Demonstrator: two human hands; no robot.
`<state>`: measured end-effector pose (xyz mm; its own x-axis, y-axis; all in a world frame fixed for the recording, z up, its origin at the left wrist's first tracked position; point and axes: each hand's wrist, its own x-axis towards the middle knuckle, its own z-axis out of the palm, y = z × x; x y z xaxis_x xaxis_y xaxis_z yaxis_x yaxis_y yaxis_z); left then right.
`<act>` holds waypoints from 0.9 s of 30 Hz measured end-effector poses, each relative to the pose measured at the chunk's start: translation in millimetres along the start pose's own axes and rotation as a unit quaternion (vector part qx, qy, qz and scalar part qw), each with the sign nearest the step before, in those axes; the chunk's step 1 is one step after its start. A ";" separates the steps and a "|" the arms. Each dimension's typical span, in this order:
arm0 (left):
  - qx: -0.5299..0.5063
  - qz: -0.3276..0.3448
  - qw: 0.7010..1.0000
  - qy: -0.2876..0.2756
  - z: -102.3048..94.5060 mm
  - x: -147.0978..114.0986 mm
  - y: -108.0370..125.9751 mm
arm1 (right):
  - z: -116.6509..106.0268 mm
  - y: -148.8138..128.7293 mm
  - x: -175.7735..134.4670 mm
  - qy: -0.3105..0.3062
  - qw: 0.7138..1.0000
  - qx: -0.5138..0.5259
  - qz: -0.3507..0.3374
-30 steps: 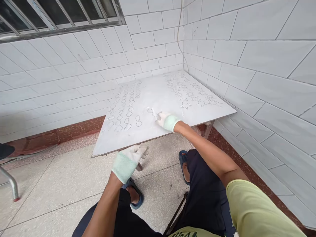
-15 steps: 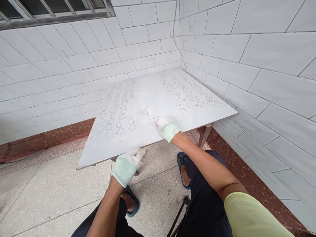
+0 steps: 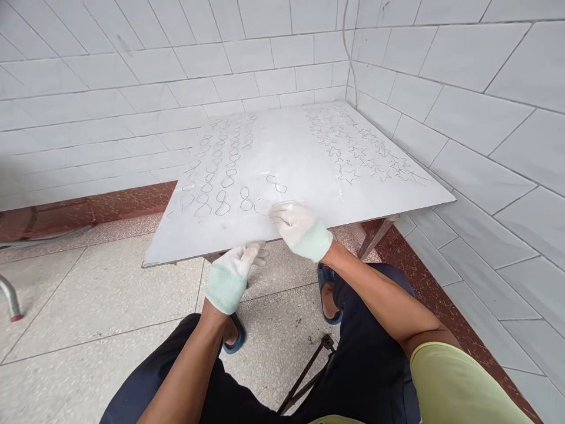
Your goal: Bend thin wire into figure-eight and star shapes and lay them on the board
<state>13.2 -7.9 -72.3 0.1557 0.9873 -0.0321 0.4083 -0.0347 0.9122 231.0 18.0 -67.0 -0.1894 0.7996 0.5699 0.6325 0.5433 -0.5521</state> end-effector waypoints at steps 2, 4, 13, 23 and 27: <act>-0.062 0.007 0.997 0.038 -3.8 -2.6 3.5 | 4.1 -12.3 -3.1 0.009 0.999 0.019 -0.042; -0.085 0.003 0.994 0.067 -7.0 -3.6 5.1 | 9.1 -24.1 -4.4 -0.018 0.996 0.031 -0.086; -0.184 -0.007 0.973 0.138 -15.7 -3.6 1.3 | 20.5 -37.1 -13.3 0.001 0.995 0.056 -0.079; -0.232 0.018 0.965 0.123 -25.4 -3.2 1.4 | 32.9 -37.3 -6.7 -0.071 0.959 0.164 0.222; -0.201 0.002 0.976 0.084 -23.5 -4.2 -2.2 | 27.2 -38.9 -4.2 -0.117 0.976 0.081 0.166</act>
<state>-9.5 -8.4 -64.6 -0.0077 0.9999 0.0076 0.0162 -0.0075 0.9998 186.8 0.5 -64.5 -0.1725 0.9645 0.2000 0.5642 0.2632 -0.7826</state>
